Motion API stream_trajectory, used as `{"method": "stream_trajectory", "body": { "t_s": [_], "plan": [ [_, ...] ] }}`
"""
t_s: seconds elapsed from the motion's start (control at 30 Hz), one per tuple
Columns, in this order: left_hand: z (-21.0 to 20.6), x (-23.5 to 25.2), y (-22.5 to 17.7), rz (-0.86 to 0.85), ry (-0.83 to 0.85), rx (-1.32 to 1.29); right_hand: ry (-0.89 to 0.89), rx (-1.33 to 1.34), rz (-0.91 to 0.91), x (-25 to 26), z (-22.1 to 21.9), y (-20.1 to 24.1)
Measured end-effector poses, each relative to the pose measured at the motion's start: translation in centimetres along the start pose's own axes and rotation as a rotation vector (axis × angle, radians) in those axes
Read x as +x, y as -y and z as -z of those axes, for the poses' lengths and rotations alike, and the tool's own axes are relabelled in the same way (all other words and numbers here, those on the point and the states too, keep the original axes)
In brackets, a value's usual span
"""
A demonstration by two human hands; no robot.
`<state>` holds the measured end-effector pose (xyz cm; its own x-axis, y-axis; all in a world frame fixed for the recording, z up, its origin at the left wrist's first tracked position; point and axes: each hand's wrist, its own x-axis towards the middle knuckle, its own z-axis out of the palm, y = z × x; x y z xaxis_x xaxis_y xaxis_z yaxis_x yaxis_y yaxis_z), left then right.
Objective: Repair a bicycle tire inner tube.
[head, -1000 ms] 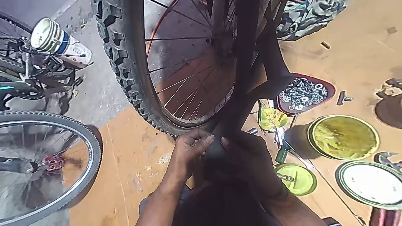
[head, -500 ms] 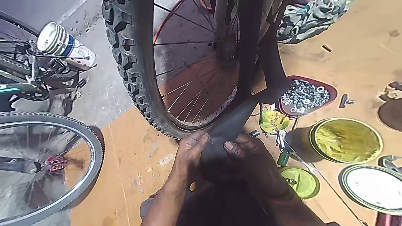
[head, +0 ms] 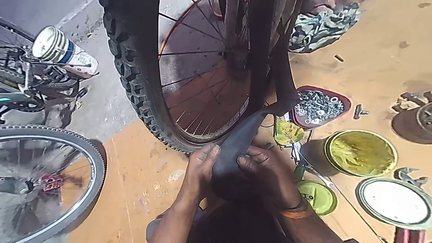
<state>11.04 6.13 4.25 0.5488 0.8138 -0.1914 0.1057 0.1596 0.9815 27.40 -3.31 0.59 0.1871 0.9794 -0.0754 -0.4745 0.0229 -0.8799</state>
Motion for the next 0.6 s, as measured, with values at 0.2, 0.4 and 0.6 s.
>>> {"method": "stream_trajectory", "body": {
  "t_s": [0.2,0.4,0.6],
  "plan": [
    [-0.9,-0.4,-0.2,-0.181,-0.086,0.297,-0.132,-0.051,0.014,0.4,-0.1,-0.2],
    [-1.6,0.4,-1.0,-0.307,-0.130,0.587,-0.180,-0.063,0.048,0.8,-0.7,0.3],
    [-0.9,1.6,-1.4,-0.081,-0.028,0.204,-0.158,-0.155,0.077,1.6,-1.3,0.9]
  ]
}}
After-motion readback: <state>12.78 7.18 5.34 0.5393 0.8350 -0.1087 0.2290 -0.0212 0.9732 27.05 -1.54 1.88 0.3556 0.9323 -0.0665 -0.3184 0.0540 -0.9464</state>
